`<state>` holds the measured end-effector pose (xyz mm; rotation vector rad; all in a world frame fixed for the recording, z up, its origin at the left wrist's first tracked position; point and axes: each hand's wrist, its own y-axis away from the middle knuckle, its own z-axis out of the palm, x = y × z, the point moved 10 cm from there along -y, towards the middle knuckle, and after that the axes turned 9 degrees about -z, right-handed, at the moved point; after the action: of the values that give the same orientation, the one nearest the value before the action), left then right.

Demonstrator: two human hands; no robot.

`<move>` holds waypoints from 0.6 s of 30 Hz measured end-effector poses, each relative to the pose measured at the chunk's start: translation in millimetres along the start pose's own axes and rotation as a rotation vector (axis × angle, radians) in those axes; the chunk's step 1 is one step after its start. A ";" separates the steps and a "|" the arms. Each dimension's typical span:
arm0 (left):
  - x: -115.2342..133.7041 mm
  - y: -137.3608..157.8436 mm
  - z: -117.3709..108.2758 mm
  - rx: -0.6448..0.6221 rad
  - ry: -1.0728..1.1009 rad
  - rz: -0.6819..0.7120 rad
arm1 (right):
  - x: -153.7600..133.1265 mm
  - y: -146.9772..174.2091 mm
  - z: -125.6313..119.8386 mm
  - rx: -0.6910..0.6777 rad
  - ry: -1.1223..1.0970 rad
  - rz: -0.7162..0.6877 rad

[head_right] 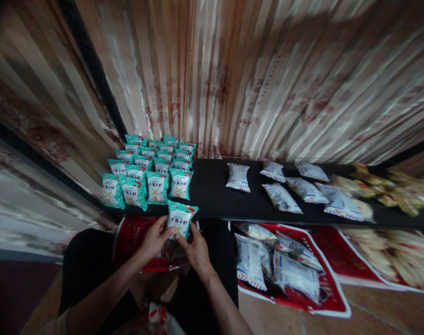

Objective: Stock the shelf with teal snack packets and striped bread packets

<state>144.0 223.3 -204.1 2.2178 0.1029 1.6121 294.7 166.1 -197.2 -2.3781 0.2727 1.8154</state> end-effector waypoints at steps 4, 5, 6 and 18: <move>12.8 0.0 11.0 -0.026 -0.033 0.055 | -3.6 -3.4 -12.1 0.035 0.050 -0.027; 14.6 -0.1 12.3 -0.024 -0.041 0.057 | -5.5 -4.2 -13.4 0.036 0.050 -0.035; 16.1 -0.2 12.9 -0.015 -0.050 0.054 | -7.2 -5.0 -14.0 0.033 0.050 -0.043; 46.2 4.8 29.9 0.090 -0.227 0.122 | -13.6 -11.8 -37.3 0.097 0.177 -0.076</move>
<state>186.4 224.0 -168.7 2.5035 -0.0235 1.4283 328.9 170.3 -174.2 -2.4480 0.2783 1.5260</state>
